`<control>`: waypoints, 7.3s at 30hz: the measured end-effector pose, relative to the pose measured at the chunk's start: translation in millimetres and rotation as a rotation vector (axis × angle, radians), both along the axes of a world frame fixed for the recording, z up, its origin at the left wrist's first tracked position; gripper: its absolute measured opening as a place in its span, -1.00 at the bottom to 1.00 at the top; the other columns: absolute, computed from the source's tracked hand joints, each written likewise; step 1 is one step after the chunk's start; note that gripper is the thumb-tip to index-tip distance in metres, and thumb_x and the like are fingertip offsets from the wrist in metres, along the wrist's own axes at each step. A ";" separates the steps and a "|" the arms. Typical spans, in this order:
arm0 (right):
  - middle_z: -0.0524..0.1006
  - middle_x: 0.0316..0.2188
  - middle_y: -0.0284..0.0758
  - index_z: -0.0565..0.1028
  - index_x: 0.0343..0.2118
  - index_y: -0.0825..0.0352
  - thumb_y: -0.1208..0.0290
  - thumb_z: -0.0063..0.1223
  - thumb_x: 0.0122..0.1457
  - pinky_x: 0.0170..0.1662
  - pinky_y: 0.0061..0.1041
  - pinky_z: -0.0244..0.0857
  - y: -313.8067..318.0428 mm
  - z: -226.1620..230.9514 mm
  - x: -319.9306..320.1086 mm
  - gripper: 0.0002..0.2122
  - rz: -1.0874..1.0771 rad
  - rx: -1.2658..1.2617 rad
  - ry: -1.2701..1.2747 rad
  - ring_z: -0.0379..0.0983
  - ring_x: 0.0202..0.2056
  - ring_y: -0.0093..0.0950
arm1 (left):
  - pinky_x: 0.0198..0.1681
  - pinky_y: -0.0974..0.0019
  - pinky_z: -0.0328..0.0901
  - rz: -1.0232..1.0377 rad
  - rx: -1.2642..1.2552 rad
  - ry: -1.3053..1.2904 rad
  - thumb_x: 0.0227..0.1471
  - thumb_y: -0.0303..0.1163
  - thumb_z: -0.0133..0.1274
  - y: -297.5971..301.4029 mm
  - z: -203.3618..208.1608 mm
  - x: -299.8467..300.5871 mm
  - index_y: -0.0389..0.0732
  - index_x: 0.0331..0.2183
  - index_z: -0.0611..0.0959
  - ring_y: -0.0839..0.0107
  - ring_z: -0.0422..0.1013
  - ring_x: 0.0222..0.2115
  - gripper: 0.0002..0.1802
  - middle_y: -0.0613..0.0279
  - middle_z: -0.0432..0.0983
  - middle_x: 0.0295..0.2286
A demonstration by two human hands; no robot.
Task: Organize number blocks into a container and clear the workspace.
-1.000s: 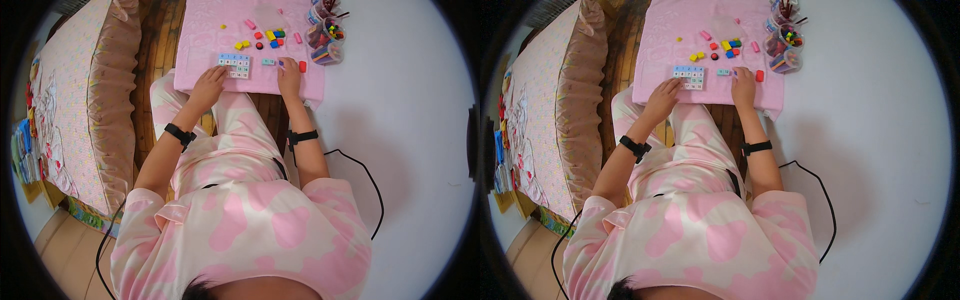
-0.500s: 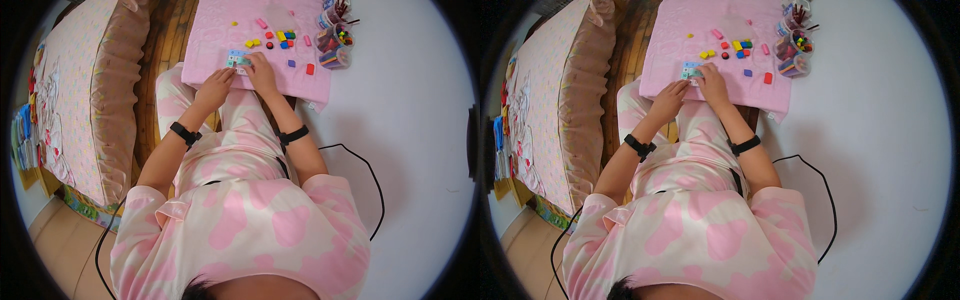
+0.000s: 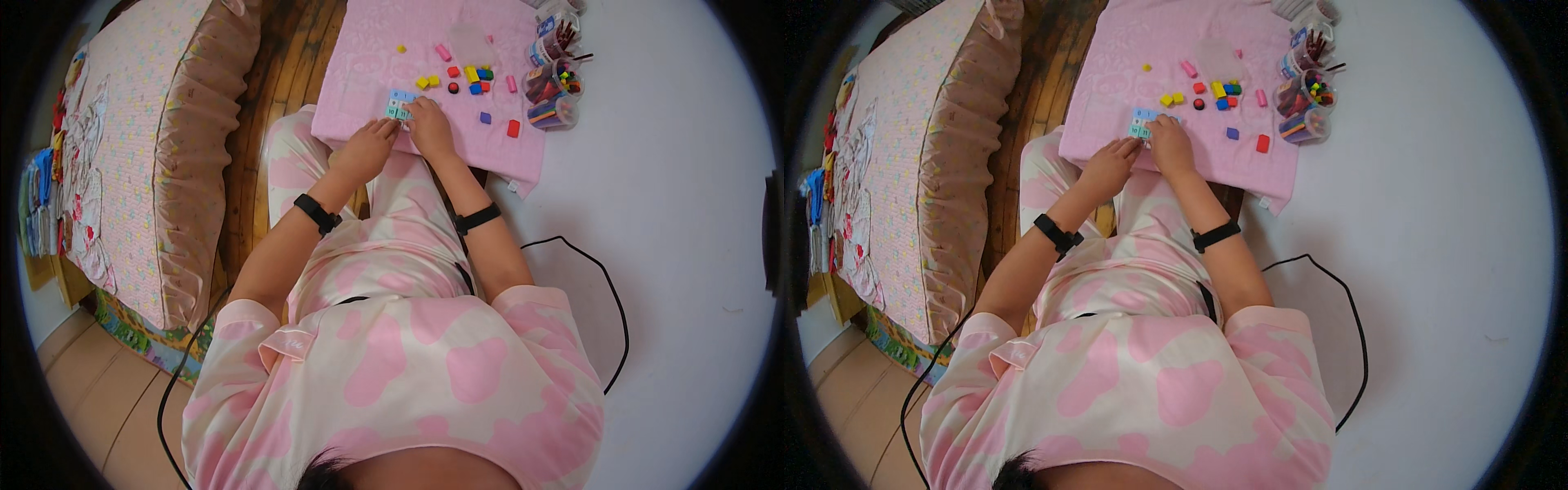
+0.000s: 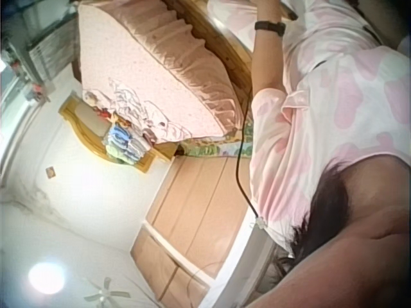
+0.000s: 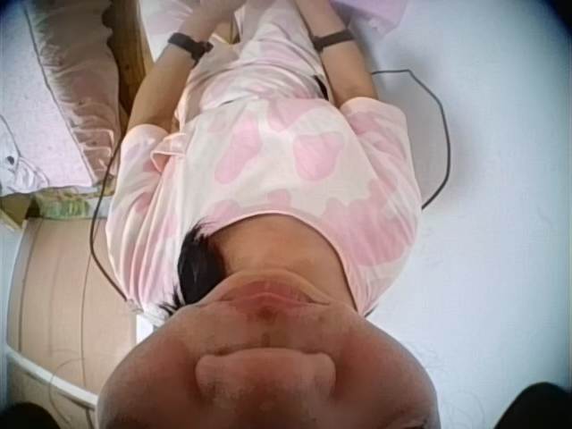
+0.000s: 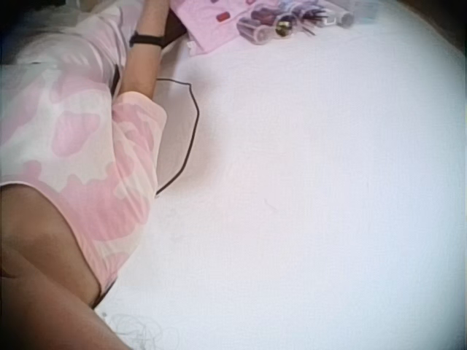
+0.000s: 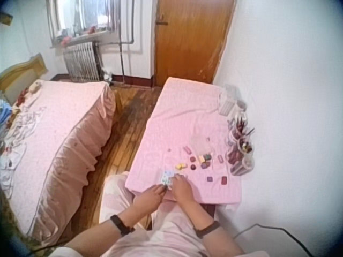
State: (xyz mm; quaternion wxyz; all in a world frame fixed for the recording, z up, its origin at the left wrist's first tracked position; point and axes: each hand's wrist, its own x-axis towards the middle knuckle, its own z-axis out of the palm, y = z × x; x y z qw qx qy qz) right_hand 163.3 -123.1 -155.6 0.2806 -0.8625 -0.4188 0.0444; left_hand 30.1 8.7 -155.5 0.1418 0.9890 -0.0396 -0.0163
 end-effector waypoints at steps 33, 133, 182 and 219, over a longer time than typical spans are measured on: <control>0.55 -0.30 -0.15 0.51 0.01 0.44 0.41 0.20 0.18 -0.17 -0.32 0.41 -68.0 -41.8 4.1 -0.65 -0.229 0.185 0.329 0.51 -0.29 -0.25 | 0.19 0.04 0.30 0.177 -0.343 0.060 0.03 -0.50 0.20 19.1 0.9 56.4 -0.18 0.20 0.45 -0.10 0.33 0.14 -0.33 -0.11 0.35 0.16; 0.39 0.04 -0.06 0.39 0.08 0.37 0.62 0.29 0.00 0.15 -0.20 0.30 -60.9 -14.8 69.2 -0.47 -0.432 0.321 0.335 0.35 0.09 -0.07 | -0.11 0.34 0.43 0.521 -0.989 0.046 0.16 -0.51 0.15 10.1 -11.1 64.8 -0.27 0.06 0.48 0.43 0.51 -0.22 -0.58 0.16 0.56 -0.14; 0.38 0.16 -0.08 0.33 0.21 0.45 0.07 0.41 -0.06 0.30 -0.15 0.13 -66.1 -1.4 4.9 -0.18 0.117 -0.023 -0.099 0.25 0.22 -0.09 | 0.34 -0.19 0.07 -0.078 -0.093 -0.066 0.12 -0.43 0.05 33.3 -0.7 -7.6 0.08 0.23 0.46 -0.22 0.07 0.31 -0.38 0.08 0.17 0.31; 0.49 -0.18 -0.19 0.51 -0.21 0.29 0.54 0.13 0.11 -0.03 -0.21 0.36 12.9 2.9 70.3 -0.83 -0.125 0.231 -0.098 0.46 -0.10 -0.15 | 0.23 0.12 0.18 -0.140 0.112 -0.124 0.08 -0.40 -0.02 -1.7 -4.7 27.5 -0.19 0.02 0.61 0.08 0.23 0.24 -0.56 0.02 0.38 0.15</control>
